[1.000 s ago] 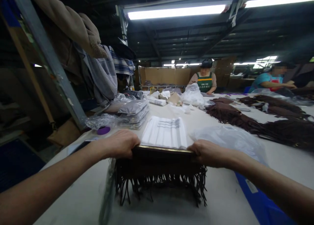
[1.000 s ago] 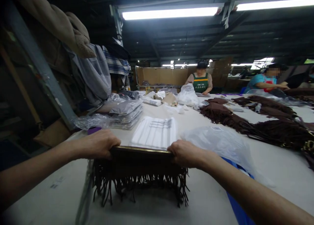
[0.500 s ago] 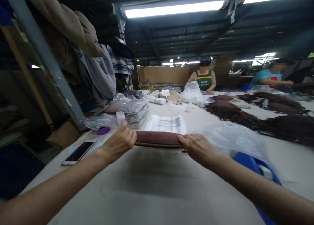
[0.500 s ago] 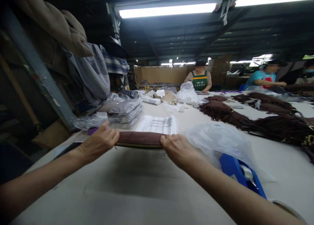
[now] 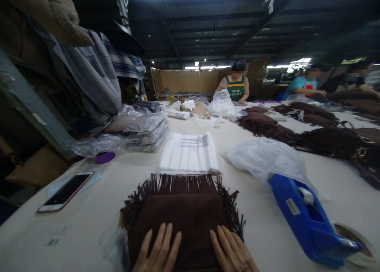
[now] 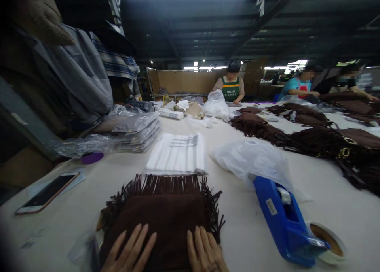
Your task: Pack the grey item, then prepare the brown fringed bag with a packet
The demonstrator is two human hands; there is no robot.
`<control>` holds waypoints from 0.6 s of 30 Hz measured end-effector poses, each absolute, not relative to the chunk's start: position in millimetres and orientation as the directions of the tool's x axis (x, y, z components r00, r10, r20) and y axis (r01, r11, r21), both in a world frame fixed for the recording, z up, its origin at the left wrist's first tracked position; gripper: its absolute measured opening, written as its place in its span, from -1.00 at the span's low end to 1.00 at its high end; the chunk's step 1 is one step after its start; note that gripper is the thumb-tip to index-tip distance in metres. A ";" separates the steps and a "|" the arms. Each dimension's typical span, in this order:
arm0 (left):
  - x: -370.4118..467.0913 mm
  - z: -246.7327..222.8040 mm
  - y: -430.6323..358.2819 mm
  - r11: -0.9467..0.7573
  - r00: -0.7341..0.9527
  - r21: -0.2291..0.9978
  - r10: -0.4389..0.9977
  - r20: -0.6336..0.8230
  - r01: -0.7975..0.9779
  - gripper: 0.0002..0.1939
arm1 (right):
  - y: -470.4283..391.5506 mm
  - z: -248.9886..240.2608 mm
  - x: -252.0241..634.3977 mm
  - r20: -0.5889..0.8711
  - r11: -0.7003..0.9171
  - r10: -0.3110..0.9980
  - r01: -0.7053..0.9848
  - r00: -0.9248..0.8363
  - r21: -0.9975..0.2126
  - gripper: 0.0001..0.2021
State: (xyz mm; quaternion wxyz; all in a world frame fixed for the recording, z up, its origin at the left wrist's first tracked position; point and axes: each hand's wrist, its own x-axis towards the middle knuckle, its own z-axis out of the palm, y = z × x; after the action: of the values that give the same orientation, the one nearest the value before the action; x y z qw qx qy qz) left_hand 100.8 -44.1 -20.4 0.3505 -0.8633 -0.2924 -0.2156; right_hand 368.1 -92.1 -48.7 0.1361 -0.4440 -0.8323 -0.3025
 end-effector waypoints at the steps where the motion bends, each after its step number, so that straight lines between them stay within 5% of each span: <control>1: 115.4 -23.9 -42.2 -0.623 0.737 -0.450 0.330 0.590 0.640 -0.63 | -91.9 -45.3 369.5 0.494 0.430 0.668 0.831 -0.556 0.354 -0.60; 6: 159.0 -35.5 -35.0 -0.699 0.768 -0.420 0.292 0.571 0.578 -0.62 | -84.1 -6.0 371.2 0.401 0.552 0.778 0.831 -0.483 -0.070 -0.57; 9: 159.4 -36.1 -35.5 -0.689 0.792 -0.447 0.320 0.520 0.571 -0.62 | -58.4 16.4 367.0 0.227 0.413 0.907 0.853 -0.355 -0.318 -0.52; 16: 152.1 -45.8 -28.6 -0.743 0.756 -0.347 0.314 0.575 0.572 -0.62 | -23.6 1.9 416.1 0.247 -0.093 0.953 0.947 0.174 -0.306 -0.63; 18: 150.2 -45.9 -23.7 -0.756 0.748 -0.311 0.335 0.573 0.576 -0.59 | -52.8 -0.1 433.2 0.313 -0.127 0.923 0.945 0.223 -0.301 -0.65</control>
State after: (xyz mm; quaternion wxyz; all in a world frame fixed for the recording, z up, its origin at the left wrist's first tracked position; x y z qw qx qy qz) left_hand 150.2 -23.7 -45.9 0.2421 -0.9031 -0.2522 -0.2495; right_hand 433.2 -52.8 -0.1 0.2214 -0.7501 -0.6227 -0.0250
